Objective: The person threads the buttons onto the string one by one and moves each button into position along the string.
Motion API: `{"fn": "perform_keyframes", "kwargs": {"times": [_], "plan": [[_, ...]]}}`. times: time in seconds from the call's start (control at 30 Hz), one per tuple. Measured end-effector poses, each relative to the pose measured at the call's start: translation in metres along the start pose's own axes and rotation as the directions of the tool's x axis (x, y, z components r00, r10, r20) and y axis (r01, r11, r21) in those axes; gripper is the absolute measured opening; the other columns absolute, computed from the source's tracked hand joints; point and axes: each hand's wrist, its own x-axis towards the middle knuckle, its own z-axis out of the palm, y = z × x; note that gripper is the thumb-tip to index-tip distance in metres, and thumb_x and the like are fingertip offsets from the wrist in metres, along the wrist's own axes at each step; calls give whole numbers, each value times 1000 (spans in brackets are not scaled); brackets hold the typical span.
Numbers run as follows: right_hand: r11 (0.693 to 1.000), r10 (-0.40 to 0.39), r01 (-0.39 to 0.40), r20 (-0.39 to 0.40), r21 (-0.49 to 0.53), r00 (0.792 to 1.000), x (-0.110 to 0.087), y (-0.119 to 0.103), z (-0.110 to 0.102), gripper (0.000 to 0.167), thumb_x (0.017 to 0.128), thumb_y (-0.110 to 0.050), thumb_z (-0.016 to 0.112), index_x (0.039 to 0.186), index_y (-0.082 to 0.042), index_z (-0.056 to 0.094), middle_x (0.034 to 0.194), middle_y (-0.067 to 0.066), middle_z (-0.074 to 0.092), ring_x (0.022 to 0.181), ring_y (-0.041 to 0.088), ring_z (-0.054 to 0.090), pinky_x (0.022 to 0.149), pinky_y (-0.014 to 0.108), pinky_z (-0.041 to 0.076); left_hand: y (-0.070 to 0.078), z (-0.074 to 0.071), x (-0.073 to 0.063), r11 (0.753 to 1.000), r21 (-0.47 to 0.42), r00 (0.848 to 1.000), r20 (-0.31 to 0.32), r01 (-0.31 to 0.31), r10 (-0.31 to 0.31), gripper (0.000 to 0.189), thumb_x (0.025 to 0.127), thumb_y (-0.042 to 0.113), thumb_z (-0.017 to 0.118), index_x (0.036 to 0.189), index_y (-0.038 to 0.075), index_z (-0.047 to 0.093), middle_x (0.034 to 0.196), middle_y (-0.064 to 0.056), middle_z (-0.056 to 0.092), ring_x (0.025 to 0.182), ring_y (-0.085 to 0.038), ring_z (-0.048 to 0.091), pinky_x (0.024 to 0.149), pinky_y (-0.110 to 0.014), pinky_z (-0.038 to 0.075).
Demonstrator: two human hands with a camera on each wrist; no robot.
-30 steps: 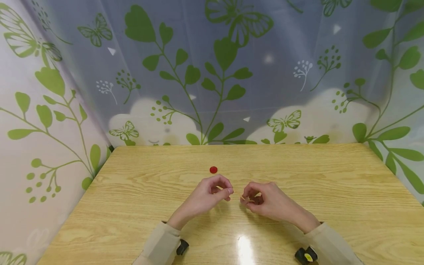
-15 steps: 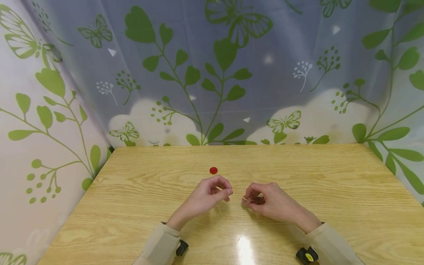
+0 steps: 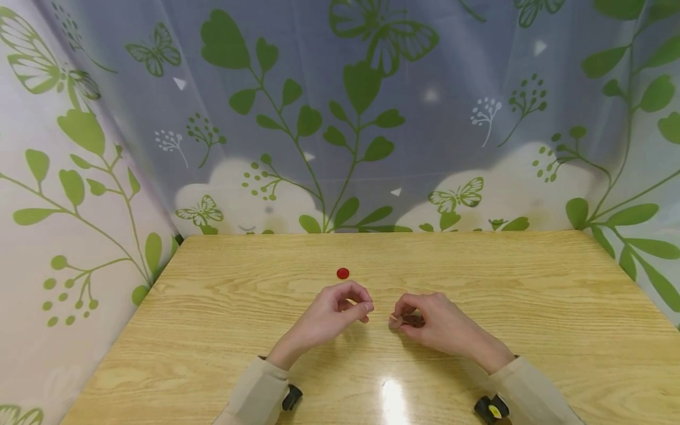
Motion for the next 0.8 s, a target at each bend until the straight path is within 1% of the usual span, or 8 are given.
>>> {"fn": "perform_keyframes", "kwargs": {"times": [0.13, 0.3, 0.43, 0.57, 0.67, 0.73, 0.8], "plan": [[999, 6, -6, 7, -37, 1000, 1, 0, 1, 11, 90, -13, 76, 95, -19, 69, 89, -9, 74, 76, -2, 62, 70, 22, 53, 0, 0, 0, 1000, 0, 1000, -1, 0, 0, 10, 101, 21, 65, 107, 14, 67, 112, -18, 70, 95, -37, 72, 67, -25, 47], [998, 10, -8, 32, -61, 999, 3, 0, 1, 10, 90, -11, 75, 95, -17, 69, 85, -12, 71, 71, -5, 57, 67, 20, 49, -1, 0, 0, 1000, 10, 1000, -7, 7, -7, 9, 101, 21, 65, 107, 15, 67, 112, -18, 71, 94, -37, 73, 66, -26, 47], [998, 1, 2, 44, -70, 999, 3, 0, 0, 10, 89, -9, 75, 96, -16, 71, 84, -12, 71, 70, -6, 55, 66, 19, 48, -1, 0, 0, 1000, 25, 1000, -15, 9, -9, 9, 101, 21, 65, 106, 14, 67, 111, -18, 71, 93, -36, 73, 70, -28, 50], [998, -10, 12, 45, -55, 999, 2, 1, -1, 11, 90, -8, 74, 98, -15, 71, 86, -10, 73, 71, -5, 57, 66, 19, 50, -1, 1, 1, 999, 36, 1000, -26, 10, -9, 12, 100, 22, 66, 106, 11, 67, 109, -18, 71, 90, -36, 73, 71, -30, 51], [999, -25, 26, 21, -48, 999, 1, 1, -2, 10, 91, -8, 73, 97, -15, 72, 91, -7, 76, 78, 0, 66, 70, 21, 55, -1, 2, 0, 999, 32, 999, -35, 16, -15, 14, 100, 22, 66, 106, 10, 67, 108, -16, 71, 89, -34, 73, 73, -34, 54], [999, -27, 27, 2, -43, 1000, 0, 1, -2, 10, 92, -8, 73, 99, -15, 72, 94, -4, 77, 85, 7, 72, 73, 24, 58, 0, 3, 0, 1000, 23, 999, -41, 20, -19, 14, 100, 22, 66, 106, 9, 67, 107, -15, 71, 88, -33, 73, 76, -38, 56], [1000, -21, 21, -9, -13, 1000, -1, 0, -2, 8, 95, -9, 71, 101, -14, 73, 98, -1, 78, 92, 14, 76, 76, 27, 60, 0, 3, 0, 1000, 9, 999, -47, 26, -26, 15, 100, 21, 67, 106, 8, 67, 106, -14, 71, 88, -33, 73, 80, -43, 57]]}}
